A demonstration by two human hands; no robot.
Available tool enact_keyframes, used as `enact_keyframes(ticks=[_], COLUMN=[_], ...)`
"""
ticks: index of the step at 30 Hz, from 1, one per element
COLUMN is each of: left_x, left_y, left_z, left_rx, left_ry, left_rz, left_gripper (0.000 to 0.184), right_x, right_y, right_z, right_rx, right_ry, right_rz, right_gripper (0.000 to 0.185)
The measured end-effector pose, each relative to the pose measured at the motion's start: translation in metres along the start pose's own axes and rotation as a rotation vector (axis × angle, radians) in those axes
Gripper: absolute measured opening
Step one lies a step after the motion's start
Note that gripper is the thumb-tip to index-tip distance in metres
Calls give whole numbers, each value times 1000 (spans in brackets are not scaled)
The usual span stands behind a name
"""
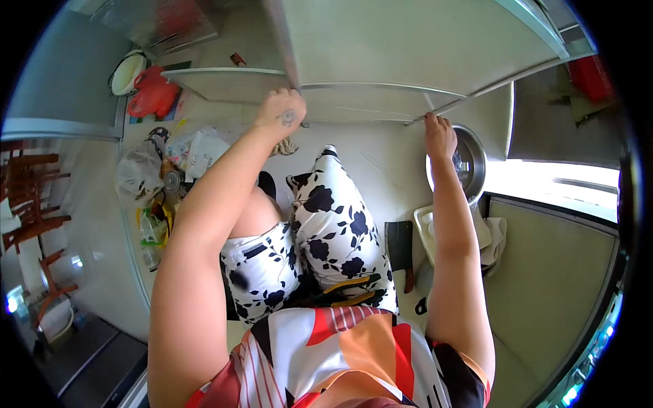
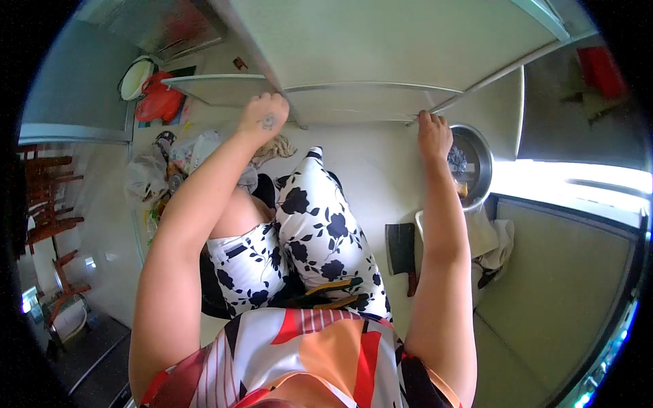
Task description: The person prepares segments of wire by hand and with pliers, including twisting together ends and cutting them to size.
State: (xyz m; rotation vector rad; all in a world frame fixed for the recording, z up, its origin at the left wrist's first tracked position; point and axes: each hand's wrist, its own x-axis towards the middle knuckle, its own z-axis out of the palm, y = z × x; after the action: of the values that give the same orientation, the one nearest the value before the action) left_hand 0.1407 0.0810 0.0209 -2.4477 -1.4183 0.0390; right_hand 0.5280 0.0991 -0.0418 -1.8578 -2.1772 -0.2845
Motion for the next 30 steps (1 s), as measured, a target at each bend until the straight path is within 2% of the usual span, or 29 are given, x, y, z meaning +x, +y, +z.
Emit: enact_keyframes(ticks=[4, 6, 8, 11, 14, 17, 20, 26, 30], left_x=[-9, -14, -12, -14, -15, -17, -16, -16, -13], left_y=[-7, -9, -9, -14, -13, -17, -20, -26, -25], left_z=[6, 7, 1, 6, 7, 10, 4, 2, -5], left_rx=[-94, -159, -106, -99, -116, -155, -120, -112, -129], left_ry=[63, 96, 23, 57, 22, -12, -126, -110, -130], left_rz=[34, 40, 4, 36, -18, -56, -149, -202, -226], left_gripper=[11, 12, 13, 13, 11, 18, 17, 13, 14], right_x=[-4, -4, 1, 6, 7, 10, 16, 35, 40], right_y=[2, 5, 1, -4, -7, -6, -10, -17, -10], right_z=[16, 27, 26, 22, 15, 16, 16, 17, 19], right_rx=[8, 52, 66, 96, 97, 97, 109, 76, 79], right_ry=[-11, 53, 70, 81, 64, 78, 56, 41, 94], right_rz=[18, 7, 14, 23, 21, -3, -14, -24, -108], right_gripper=[13, 12, 12, 12, 12, 12, 12, 15, 18])
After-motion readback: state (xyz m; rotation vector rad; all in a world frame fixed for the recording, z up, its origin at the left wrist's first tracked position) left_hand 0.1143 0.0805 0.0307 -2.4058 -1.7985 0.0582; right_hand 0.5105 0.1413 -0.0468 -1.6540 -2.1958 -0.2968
